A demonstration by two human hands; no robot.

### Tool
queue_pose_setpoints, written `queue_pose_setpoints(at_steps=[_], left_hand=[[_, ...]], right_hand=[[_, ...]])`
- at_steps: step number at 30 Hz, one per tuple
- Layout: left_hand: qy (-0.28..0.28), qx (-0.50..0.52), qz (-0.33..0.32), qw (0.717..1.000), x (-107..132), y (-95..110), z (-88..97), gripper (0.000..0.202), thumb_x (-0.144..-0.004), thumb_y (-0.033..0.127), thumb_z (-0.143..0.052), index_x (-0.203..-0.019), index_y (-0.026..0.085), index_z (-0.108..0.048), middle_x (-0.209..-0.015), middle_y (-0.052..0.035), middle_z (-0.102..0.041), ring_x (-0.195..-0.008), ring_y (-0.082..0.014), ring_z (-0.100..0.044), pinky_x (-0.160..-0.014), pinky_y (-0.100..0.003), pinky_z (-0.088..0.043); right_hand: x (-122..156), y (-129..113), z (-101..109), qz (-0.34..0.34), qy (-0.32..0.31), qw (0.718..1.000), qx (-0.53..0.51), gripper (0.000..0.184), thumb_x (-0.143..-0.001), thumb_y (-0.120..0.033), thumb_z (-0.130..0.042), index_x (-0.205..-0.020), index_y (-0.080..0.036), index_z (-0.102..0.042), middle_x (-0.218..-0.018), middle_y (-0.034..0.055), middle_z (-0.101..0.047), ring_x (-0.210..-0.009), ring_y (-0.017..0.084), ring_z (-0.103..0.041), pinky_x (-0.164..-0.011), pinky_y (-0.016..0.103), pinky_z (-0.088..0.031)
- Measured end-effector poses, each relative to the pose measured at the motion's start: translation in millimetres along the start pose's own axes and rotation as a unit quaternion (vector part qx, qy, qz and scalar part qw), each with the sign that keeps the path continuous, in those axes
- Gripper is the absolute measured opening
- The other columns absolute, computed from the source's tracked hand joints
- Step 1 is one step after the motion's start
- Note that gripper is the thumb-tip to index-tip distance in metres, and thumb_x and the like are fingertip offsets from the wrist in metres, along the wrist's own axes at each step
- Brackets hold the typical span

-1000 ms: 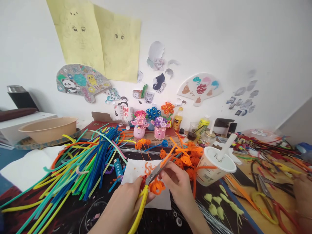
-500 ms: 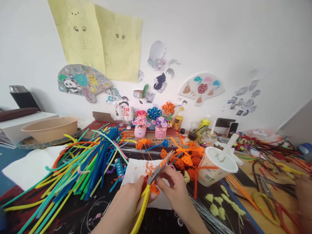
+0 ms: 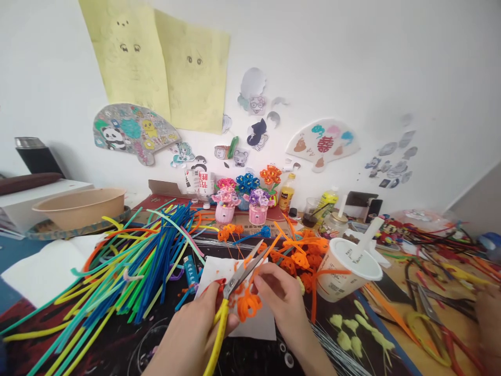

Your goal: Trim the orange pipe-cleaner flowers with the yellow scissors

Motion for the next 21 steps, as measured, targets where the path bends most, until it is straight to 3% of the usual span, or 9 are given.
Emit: queue_pose_setpoints(at_steps=[4,9,15,21], left_hand=[[-0.031,-0.023,0.005,0.999,-2.1,-1.7,-8.2,0.020,-0.084,0.039,-0.040,-0.096,0.025,-0.047,-0.079,-0.0031,-0.071,-0.073,-0.0249,-0.070,-0.061,-0.028,-0.044],[-0.043,-0.041,-0.007,0.998,-4.4,0.5,-12.2,0.025,-0.086,0.040,-0.038,-0.102,0.023,-0.045,-0.084,-0.0074,-0.071,-0.079,-0.0284,-0.070,-0.062,-0.030,-0.045],[-0.044,-0.033,-0.008,0.998,-3.5,-2.3,-13.2,0.025,-0.087,0.043,-0.038,-0.100,0.023,-0.047,-0.083,-0.0074,-0.071,-0.076,-0.0288,-0.070,-0.062,-0.031,-0.046],[-0.018,0.008,-0.031,0.999,-1.2,-7.5,-10.4,0.022,-0.087,0.045,-0.043,-0.094,0.027,-0.052,-0.075,-0.0030,-0.071,-0.069,-0.0231,-0.069,-0.060,-0.025,-0.046]], right_hand=[[1.5,1.9,-4.0,-0.004,-0.009,1.000,-0.015,0.018,-0.085,-0.036,-0.064,-0.088,-0.020,-0.071,-0.079,0.0042,-0.071,-0.071,0.017,-0.064,-0.073,0.027,-0.053],[2.7,3.6,-8.2,-0.001,-0.023,0.999,-0.030,0.021,-0.084,-0.036,-0.065,-0.096,-0.021,-0.073,-0.091,0.0068,-0.074,-0.083,0.021,-0.068,-0.079,0.030,-0.054],[3.3,4.6,-7.5,0.006,-0.023,1.000,-0.012,0.021,-0.086,-0.037,-0.064,-0.096,-0.021,-0.074,-0.089,0.0059,-0.074,-0.083,0.020,-0.068,-0.078,0.028,-0.054],[3.2,4.6,-6.9,0.009,-0.018,1.000,-0.007,0.022,-0.085,-0.039,-0.064,-0.091,-0.020,-0.074,-0.086,0.0059,-0.074,-0.082,0.021,-0.068,-0.076,0.028,-0.054]])
Point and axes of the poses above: each hand's wrist, its own x-axis away from the middle knuckle, its own z-axis out of the back of the hand, y = z × x, the point moved 6 cm from there along -x, towards the middle knuckle
